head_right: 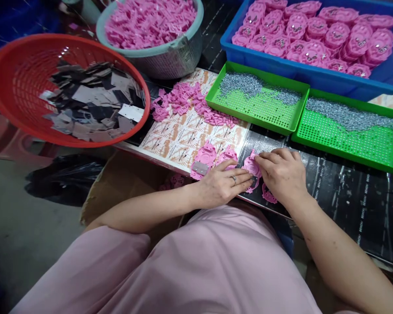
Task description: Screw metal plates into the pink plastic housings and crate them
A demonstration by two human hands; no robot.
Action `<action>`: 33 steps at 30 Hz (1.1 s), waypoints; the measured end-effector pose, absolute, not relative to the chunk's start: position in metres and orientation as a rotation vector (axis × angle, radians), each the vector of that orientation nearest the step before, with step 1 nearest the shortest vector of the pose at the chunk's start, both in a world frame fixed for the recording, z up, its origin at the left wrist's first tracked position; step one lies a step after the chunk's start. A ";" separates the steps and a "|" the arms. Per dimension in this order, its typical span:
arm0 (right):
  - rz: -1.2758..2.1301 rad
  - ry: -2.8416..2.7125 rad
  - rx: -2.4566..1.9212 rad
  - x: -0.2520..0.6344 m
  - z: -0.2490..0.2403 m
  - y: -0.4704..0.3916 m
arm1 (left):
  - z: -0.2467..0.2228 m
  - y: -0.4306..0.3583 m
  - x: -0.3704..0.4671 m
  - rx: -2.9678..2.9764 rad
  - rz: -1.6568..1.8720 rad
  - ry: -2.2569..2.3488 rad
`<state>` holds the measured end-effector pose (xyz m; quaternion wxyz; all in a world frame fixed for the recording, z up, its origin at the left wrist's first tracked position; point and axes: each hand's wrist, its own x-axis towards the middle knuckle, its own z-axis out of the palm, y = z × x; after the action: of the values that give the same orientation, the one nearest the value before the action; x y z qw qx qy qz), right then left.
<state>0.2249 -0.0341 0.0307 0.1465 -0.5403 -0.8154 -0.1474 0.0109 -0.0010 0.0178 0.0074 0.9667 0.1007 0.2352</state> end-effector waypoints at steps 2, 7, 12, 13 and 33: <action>-0.442 -2.388 -1.569 0.222 0.035 -0.035 | 0.018 -0.001 0.011 3.033 0.713 0.308; -0.575 -2.515 -1.636 0.207 0.052 -0.038 | 0.019 -0.004 0.014 3.021 0.707 0.298; -0.650 -2.502 -1.522 0.206 0.050 -0.036 | 0.032 0.024 -0.002 2.943 0.735 0.429; -0.661 -2.480 -1.502 0.207 0.048 -0.036 | 0.036 0.037 -0.009 2.906 0.715 0.597; -0.668 -2.181 -1.489 0.237 0.062 -0.040 | 0.041 0.137 -0.036 2.928 0.169 1.347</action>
<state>0.2371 -0.0400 0.0625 0.2072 -0.5348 -0.7833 -0.2398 -0.0360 0.1368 0.0411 -0.0427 0.9064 0.4169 0.0522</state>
